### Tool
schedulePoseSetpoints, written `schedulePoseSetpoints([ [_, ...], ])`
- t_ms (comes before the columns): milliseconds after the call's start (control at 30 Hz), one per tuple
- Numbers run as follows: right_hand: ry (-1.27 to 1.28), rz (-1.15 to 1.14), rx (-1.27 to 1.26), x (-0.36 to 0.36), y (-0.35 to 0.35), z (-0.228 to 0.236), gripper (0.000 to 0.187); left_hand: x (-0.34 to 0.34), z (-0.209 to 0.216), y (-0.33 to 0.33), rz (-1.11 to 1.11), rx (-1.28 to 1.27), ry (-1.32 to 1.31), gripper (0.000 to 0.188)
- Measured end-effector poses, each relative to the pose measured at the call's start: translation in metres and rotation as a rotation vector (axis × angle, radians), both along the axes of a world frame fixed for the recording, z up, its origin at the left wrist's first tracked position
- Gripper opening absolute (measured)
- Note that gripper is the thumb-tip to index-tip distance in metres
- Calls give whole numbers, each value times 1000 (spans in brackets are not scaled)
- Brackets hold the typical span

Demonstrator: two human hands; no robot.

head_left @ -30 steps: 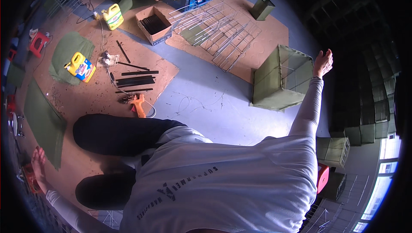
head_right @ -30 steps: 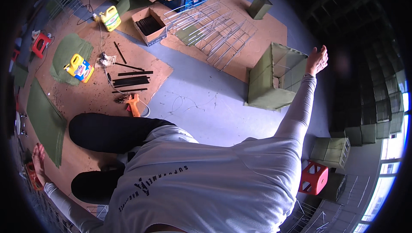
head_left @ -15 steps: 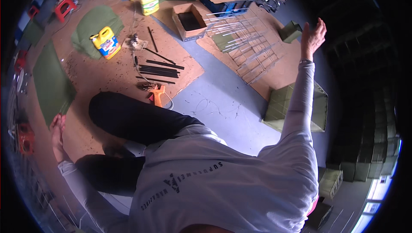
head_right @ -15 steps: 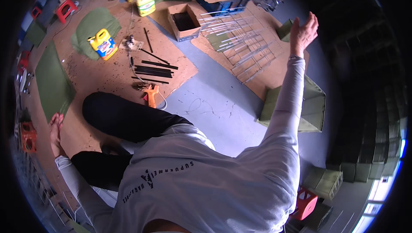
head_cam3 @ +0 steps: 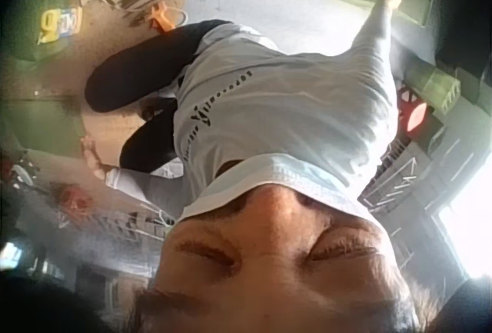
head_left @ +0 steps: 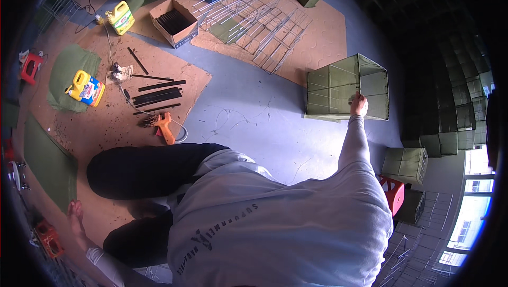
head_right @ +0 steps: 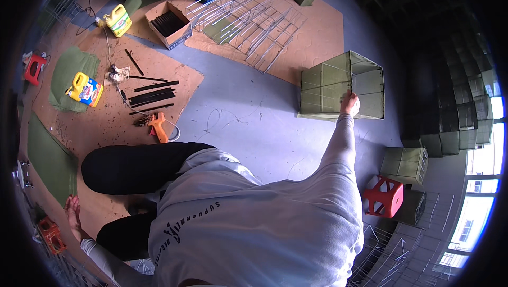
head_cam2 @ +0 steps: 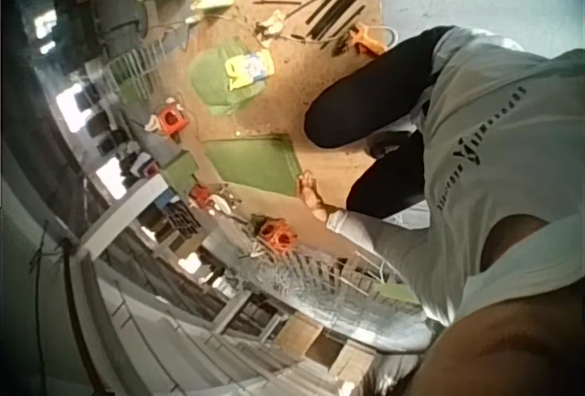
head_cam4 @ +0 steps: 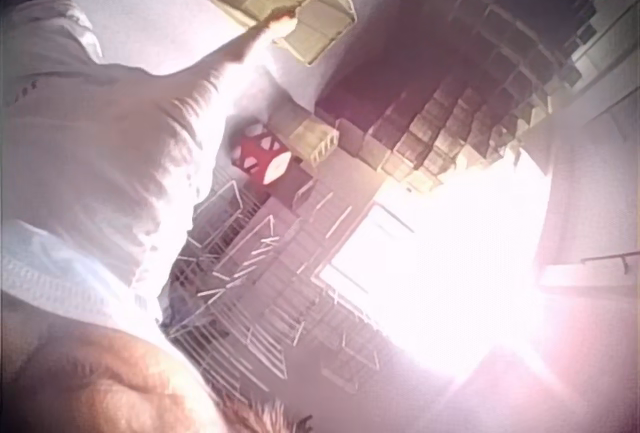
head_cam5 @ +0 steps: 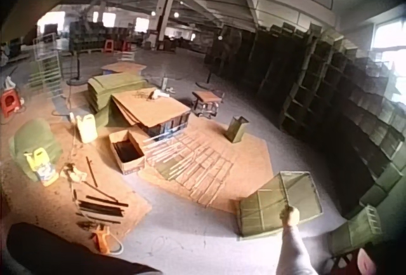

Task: The recorder uses a glue gun and a drill to assemble the frame and fabric covering of a storage cube.

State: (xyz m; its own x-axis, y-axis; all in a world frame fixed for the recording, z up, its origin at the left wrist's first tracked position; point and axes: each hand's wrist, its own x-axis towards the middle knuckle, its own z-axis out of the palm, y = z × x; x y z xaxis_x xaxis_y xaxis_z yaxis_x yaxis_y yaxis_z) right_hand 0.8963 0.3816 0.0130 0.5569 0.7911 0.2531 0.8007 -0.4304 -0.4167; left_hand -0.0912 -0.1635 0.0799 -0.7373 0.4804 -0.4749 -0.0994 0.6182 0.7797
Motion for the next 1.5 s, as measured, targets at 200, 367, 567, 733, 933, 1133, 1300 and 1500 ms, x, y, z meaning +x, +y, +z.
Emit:
schedulePoseSetpoints([
  [200, -86, 41, 11, 9, -57, 9, 43, 9, 0, 19, -78, -49, 11, 62],
  [367, -506, 205, -186, 65, -32, 70, 29, -7, -8, 13, -72, -27, -9, 60],
  [567, -396, 82, 4, 58, 24, 119, 51, -5, -19, 20, -91, 7, -32, 59],
  [733, -290, 112, 83, 26, 68, 122, 60, -2, -12, 12, -83, -25, -30, 59],
  [933, -200, 85, -374, 53, 23, 22, 69, 5, -6, 43, -156, -38, -47, 63],
  [1133, -306, 331, -409, 44, 31, 22, 48, 10, -2, 5, -99, -82, -27, 65],
  [1300, -712, -580, -764, 62, -61, 120, 35, 33, 26, 46, -337, -63, 14, 64],
  [1500, -807, -585, -99, 53, -35, 176, 40, -16, -14, 17, -174, -68, -90, 62],
])
